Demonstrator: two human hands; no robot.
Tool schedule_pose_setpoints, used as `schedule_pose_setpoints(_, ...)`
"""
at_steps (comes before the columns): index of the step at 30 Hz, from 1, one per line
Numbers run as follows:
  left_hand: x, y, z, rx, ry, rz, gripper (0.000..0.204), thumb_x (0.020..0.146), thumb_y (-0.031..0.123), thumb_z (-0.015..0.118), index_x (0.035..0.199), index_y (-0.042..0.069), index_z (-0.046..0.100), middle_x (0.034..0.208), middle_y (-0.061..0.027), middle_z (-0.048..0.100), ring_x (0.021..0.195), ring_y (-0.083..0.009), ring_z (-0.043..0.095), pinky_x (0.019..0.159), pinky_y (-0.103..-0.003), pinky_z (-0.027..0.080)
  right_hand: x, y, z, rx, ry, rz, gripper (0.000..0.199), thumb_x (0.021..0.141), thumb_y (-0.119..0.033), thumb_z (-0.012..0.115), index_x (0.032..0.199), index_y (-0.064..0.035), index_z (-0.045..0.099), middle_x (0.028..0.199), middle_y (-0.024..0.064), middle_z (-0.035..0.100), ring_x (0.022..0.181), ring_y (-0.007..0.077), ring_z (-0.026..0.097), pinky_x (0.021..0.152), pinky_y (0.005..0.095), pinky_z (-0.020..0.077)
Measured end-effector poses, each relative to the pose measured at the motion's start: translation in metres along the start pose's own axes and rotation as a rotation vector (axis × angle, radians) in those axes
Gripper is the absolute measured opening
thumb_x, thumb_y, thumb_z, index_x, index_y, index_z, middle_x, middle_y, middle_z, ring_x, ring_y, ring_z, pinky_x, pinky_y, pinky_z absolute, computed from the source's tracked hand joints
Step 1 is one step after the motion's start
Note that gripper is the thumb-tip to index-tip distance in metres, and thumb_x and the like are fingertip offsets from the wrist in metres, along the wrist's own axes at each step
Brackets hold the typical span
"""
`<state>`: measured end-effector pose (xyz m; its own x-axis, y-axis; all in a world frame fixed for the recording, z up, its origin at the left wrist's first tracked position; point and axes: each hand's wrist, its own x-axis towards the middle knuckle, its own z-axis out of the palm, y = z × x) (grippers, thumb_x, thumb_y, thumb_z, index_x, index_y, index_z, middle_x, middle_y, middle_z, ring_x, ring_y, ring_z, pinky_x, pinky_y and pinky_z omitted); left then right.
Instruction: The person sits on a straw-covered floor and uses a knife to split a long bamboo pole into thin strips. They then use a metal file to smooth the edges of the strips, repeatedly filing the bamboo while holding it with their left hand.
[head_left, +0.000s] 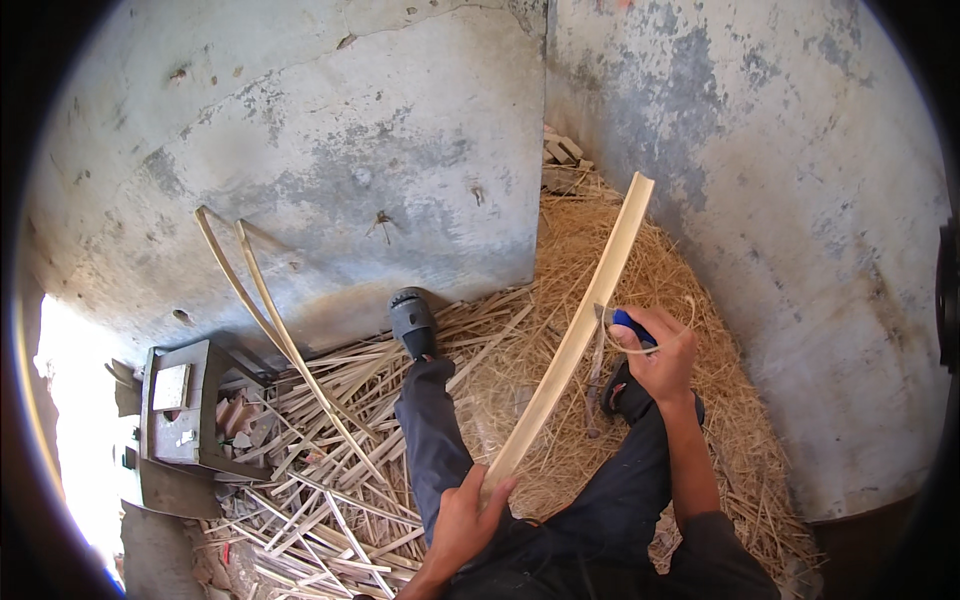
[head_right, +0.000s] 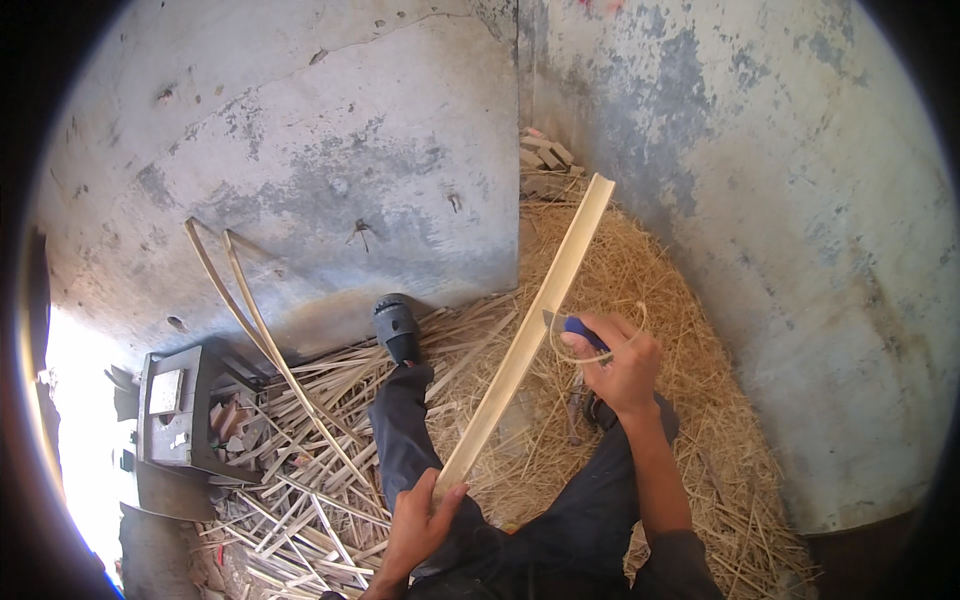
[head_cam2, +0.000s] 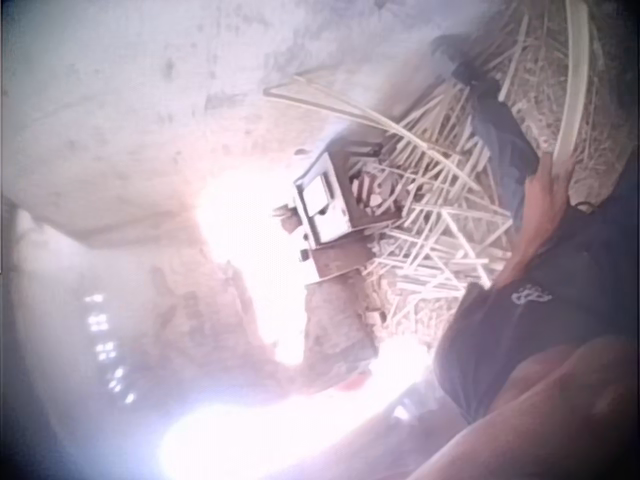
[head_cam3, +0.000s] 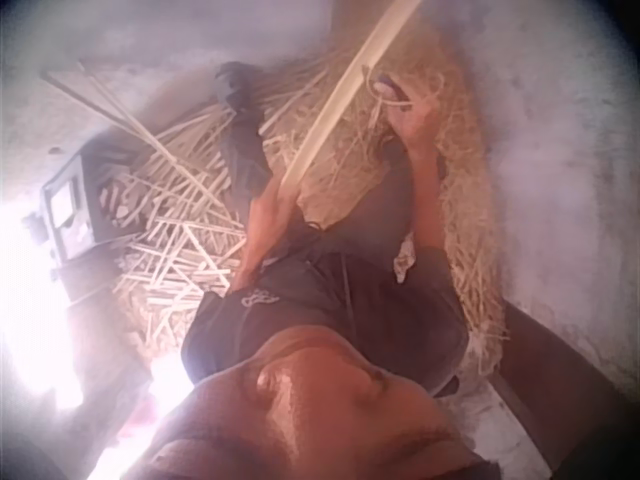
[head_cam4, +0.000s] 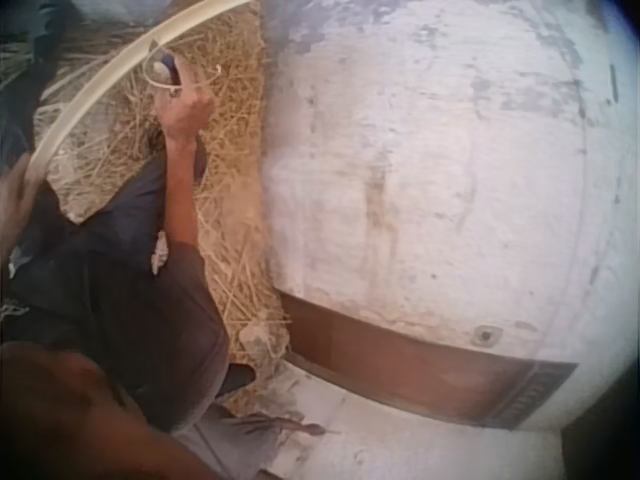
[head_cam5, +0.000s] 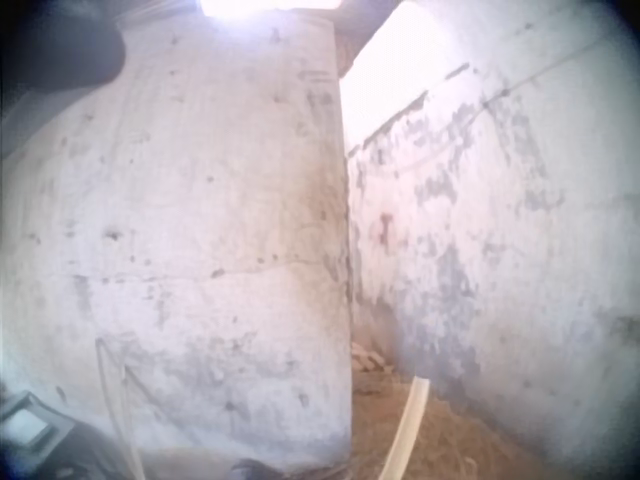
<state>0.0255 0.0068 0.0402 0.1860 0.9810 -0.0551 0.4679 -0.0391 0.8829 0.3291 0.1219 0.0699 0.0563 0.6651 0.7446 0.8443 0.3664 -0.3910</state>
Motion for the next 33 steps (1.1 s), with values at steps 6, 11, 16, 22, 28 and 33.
schedule_pose_setpoints(6,-0.008,-0.011,-0.009,0.056,-0.070,-0.089,0.031,0.099,0.030,0.067,0.104,0.001,0.059,0.072,-0.0276,0.066,0.072,-0.0482,0.067,0.058,-0.049,0.050,0.022,0.028,0.009,-0.013,0.039,-0.022,0.037,0.092,-0.040,0.075,0.102,-0.0047,0.078,0.083,0.0090,0.075,0.067,0.0222,0.072,0.060,0.0336,0.0547)
schedule_pose_setpoints(11,-0.017,-0.027,-0.011,0.010,-0.052,-0.109,0.032,0.099,0.032,0.068,0.102,0.001,0.059,0.074,-0.0289,0.064,0.074,-0.0489,0.066,0.060,-0.049,0.049,0.060,0.063,0.018,-0.087,0.023,0.024,0.047,0.090,-0.050,0.074,0.105,-0.0055,0.079,0.085,0.0098,0.077,0.068,0.0220,0.072,0.063,0.0339,0.0554)
schedule_pose_setpoints(16,-0.034,-0.041,-0.024,0.067,-0.109,-0.163,0.033,0.099,0.033,0.068,0.098,0.001,0.060,0.072,-0.0238,0.064,0.069,-0.0425,0.067,0.060,-0.046,0.049,0.117,0.118,0.028,-0.191,0.052,0.334,0.052,0.093,-0.058,0.066,0.105,-0.0082,0.079,0.088,0.0111,0.076,0.079,0.0253,0.072,0.072,0.0406,0.0559)
schedule_pose_setpoints(22,-0.046,-0.082,-0.039,0.052,-0.010,-0.163,0.034,0.097,0.035,0.070,0.103,0.002,0.061,0.073,-0.0257,0.065,0.071,-0.0458,0.068,0.060,-0.047,0.051,0.125,0.244,0.034,-0.493,-0.573,0.411,0.051,0.093,-0.053,0.067,0.108,-0.0049,0.078,0.096,0.0167,0.076,0.086,0.0316,0.072,0.079,0.0445,0.0552)
schedule_pose_setpoints(28,-0.009,-0.075,-0.064,0.305,0.132,-0.171,0.039,0.094,0.035,0.072,0.107,0.002,0.057,0.067,-0.0280,0.063,0.068,-0.0494,0.066,0.058,-0.054,0.050,0.015,0.269,0.170,-0.503,-1.214,0.466,0.052,0.088,-0.050,0.069,0.108,-0.0036,0.077,0.103,0.0211,0.074,0.096,0.0367,0.070,0.089,0.0474,0.0539)
schedule_pose_setpoints(33,0.019,-0.071,-0.076,0.473,0.209,-0.052,0.030,0.095,0.026,0.068,0.109,0.002,0.056,0.077,-0.0268,0.066,0.074,-0.0491,0.064,0.065,-0.055,0.046,-0.156,0.213,0.277,-0.009,-1.276,0.801,0.037,0.091,-0.031,0.066,0.111,-0.0014,0.076,0.091,0.0189,0.075,0.071,0.0253,0.072,0.071,0.0405,0.0570)
